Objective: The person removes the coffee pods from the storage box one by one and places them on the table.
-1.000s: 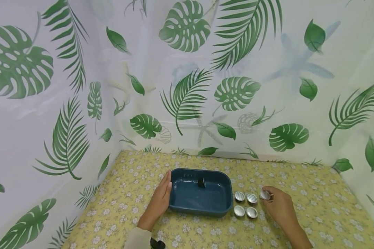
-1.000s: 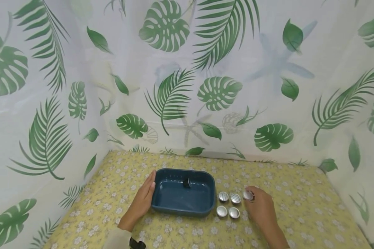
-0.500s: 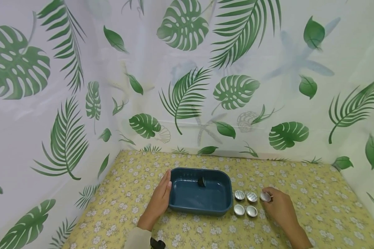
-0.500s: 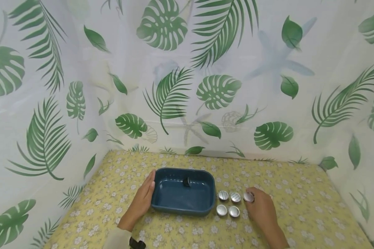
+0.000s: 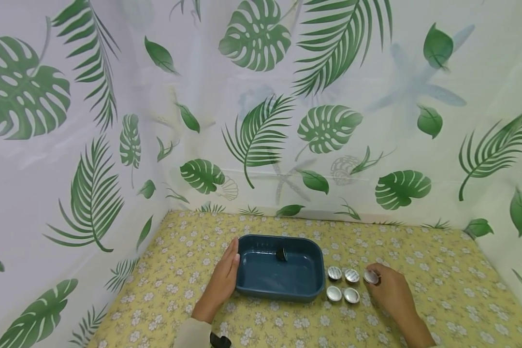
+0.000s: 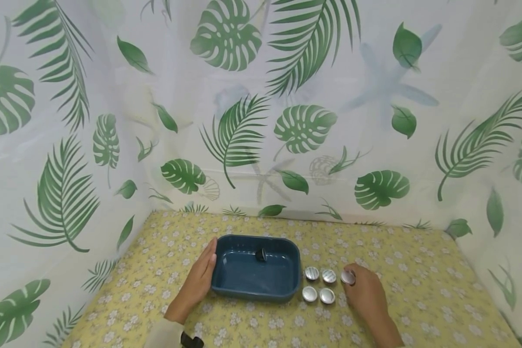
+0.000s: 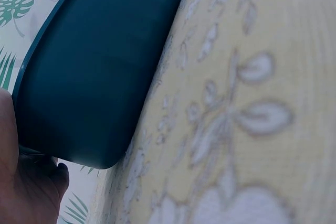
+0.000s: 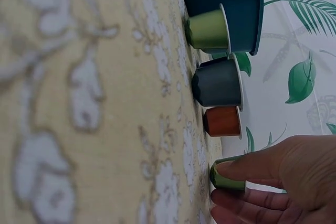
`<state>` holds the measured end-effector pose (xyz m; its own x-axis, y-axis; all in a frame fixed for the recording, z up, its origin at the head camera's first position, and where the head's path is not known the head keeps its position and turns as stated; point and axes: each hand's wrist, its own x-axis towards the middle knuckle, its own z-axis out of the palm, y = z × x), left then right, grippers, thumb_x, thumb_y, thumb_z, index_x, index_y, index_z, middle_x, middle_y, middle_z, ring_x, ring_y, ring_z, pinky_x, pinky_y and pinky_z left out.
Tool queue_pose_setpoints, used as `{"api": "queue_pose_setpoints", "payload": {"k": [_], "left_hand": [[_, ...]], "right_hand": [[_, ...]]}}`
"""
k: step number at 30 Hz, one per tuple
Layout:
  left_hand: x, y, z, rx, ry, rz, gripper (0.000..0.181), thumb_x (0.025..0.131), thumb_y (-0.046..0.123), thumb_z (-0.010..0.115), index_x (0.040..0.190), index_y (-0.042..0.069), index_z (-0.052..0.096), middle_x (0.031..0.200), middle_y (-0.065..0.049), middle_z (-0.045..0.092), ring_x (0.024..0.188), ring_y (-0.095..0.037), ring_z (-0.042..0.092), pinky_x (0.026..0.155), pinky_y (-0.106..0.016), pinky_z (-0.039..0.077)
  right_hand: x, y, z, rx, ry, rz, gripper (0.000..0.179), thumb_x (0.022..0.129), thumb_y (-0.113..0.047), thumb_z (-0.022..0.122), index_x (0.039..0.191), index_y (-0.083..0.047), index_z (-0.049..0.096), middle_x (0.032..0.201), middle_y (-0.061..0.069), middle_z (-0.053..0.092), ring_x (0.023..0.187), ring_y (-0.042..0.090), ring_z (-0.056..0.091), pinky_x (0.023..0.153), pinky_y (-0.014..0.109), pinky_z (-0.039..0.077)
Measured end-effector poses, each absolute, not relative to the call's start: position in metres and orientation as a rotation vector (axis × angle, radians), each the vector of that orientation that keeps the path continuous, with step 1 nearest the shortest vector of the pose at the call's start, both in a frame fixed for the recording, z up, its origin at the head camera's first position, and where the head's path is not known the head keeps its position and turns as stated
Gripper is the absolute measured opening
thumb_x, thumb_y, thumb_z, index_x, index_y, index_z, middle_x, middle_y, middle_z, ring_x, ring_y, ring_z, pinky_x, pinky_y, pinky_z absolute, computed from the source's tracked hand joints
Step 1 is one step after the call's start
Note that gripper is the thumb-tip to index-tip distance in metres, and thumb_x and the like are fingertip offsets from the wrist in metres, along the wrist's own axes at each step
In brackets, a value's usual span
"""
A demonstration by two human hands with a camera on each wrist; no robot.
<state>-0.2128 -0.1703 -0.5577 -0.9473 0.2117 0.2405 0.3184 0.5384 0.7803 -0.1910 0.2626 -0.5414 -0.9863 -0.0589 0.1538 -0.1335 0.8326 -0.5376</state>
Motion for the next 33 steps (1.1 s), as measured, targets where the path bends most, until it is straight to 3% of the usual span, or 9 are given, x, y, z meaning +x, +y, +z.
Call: {"api": "queue_pose_setpoints", "payload": {"k": [10,22,33], "left_hand": [[-0.2125,-0.1698,-0.5566,-0.451,-2.652,-1.380,0.054,0.114,0.027,0.031,0.164,0.017,0.012,0.169,0.002,0.006,0.156,-0.021,0.009,0.124,-0.049,0.017],[-0.2132,-0.1699,-0.5579,-0.453,-2.652,-1.376,0.054,0.114,0.028,0.030,0.164,0.017,0.012,0.169,0.002,0.006,0.156,-0.028,0.011,0.123,-0.050,0.017],[-0.2119,-0.1695,-0.5556,-0.443,-2.660,-1.378,0.054,0.114,0.027,0.031,0.164,0.018,0.011,0.169,0.004,0.006,0.155,-0.017,0.008,0.124,-0.049,0.017]], "right_hand": [[-0.1927,0.2627,-0.5451,0.170,-2.877,0.827,0.036,0.080,0.005,0.078,0.115,0.008,0.069,0.095,0.020,0.072,0.072,0.022,0.066,0.056,0.036,0.051],[-0.1917,0.2619,-0.5442,0.162,-2.894,0.842,0.035,0.081,0.003,0.080,0.114,0.005,0.069,0.093,0.015,0.072,0.070,0.019,0.064,0.056,0.036,0.050],[-0.1918,0.2633,-0.5431,0.164,-2.919,0.886,0.048,0.080,-0.008,0.085,0.120,0.009,0.066,0.093,0.012,0.071,0.072,0.017,0.065,0.058,0.036,0.053]]}}
